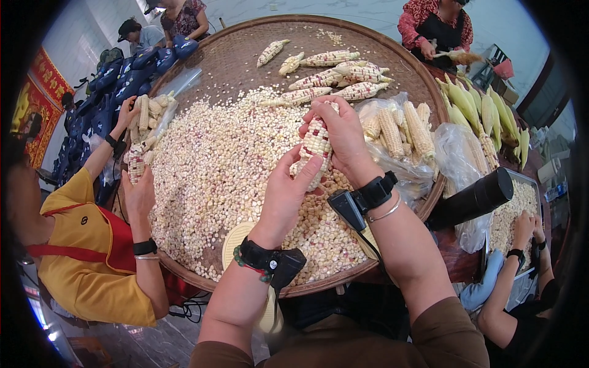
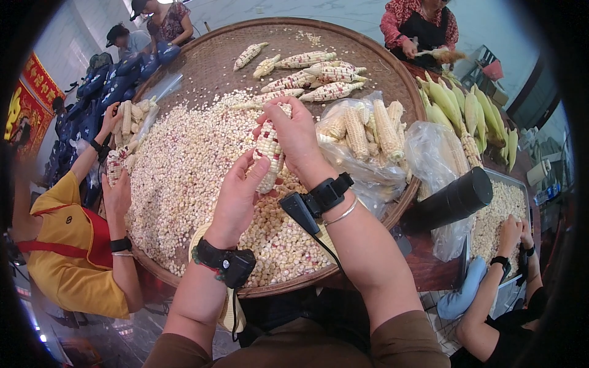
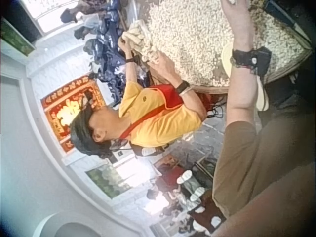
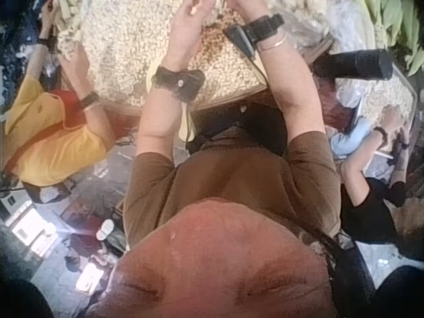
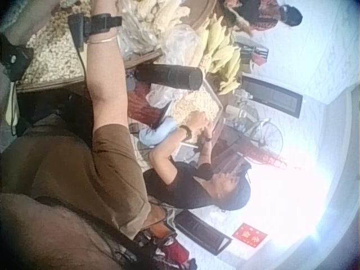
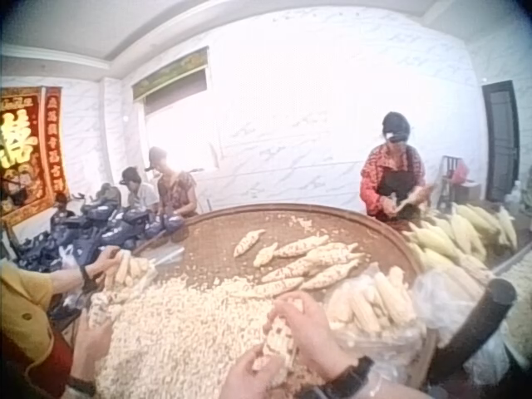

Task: Shelling corn kernels from the cob by hand into a large tray.

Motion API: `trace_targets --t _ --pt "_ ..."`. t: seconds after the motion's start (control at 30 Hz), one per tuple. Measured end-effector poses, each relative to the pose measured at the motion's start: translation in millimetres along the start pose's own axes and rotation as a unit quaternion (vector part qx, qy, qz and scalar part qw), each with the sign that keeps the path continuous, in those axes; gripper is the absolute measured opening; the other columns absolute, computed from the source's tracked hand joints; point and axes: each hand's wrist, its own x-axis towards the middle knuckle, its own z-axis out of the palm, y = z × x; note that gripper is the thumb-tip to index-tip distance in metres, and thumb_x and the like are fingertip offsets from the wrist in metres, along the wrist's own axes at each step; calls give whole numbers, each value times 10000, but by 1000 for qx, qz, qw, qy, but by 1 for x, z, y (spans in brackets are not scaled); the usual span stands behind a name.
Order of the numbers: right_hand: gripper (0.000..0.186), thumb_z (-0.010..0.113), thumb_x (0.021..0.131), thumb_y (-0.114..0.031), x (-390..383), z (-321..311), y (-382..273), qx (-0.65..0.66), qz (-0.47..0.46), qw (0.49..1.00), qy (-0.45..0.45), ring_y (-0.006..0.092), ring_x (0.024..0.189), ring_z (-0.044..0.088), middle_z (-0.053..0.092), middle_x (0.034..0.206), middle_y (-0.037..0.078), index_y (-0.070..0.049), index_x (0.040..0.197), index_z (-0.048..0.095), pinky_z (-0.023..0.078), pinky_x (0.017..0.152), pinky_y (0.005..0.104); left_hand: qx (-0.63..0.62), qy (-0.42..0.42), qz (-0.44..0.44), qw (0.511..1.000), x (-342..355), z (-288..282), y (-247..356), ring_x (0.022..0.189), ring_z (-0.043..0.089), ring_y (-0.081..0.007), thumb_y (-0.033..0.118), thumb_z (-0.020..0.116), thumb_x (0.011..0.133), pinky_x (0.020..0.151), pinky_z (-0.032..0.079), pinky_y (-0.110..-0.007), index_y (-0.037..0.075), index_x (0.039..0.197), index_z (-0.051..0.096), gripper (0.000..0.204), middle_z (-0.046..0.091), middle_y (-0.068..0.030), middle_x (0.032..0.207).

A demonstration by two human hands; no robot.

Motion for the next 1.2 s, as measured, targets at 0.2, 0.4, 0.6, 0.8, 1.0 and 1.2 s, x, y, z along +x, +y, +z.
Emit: trace_targets --t 0.2,0.4,0.6,0.8,1.0,1.2 --pt "126 576 922 -125 0 0 2 -15 -5 1000 1 147 641 630 621 782 77 -55 1010 521 504 525 272 5 -18 4 1000 1 -3 -1 792 640 -132 254 572 972 618 493 -246 23 1219 523 342 621 -41 1033" --pt "127 587 927 -132 -1 0 -5 16 6 1000 -13 172 659 643 613 781 76 -61 1001 512 546 556 293 -84 -67 -19 994 2 -9 -2 777 638 -157 276 513 997 607 488 -259 2 1178 551 331 641 -67 999" --pt "158 594 911 -139 -1 0 -7 28 1 999 -17 174 640 636 616 778 83 -48 1013 515 531 545 302 -124 -78 -25 989 3 -10 -3 779 637 -174 279 461 1014 617 488 -274 -1 1186 552 341 648 -90 1021" --pt "154 591 910 -136 0 -1 -6 30 5 1000 3 175 638 635 609 771 81 -51 1015 516 536 540 311 -143 -82 -25 986 4 -9 -4 783 641 -175 307 416 1027 611 491 -277 -1 1180 545 368 647 -88 1005" --pt "142 588 911 -130 0 0 -3 20 8 1000 18 168 625 625 612 775 80 -51 1006 517 519 518 303 -191 -75 -51 977 5 -8 0 761 637 -175 370 387 1030 607 493 -277 11 1162 547 414 645 -80 969" --pt "113 572 911 -106 -1 2 -3 2 8 1000 19 162 626 623 620 774 84 -50 994 521 512 540 288 -48 -48 -30 997 0 -2 2 718 625 -144 324 508 997 581 477 -245 34 1111 582 320 642 -52 896"
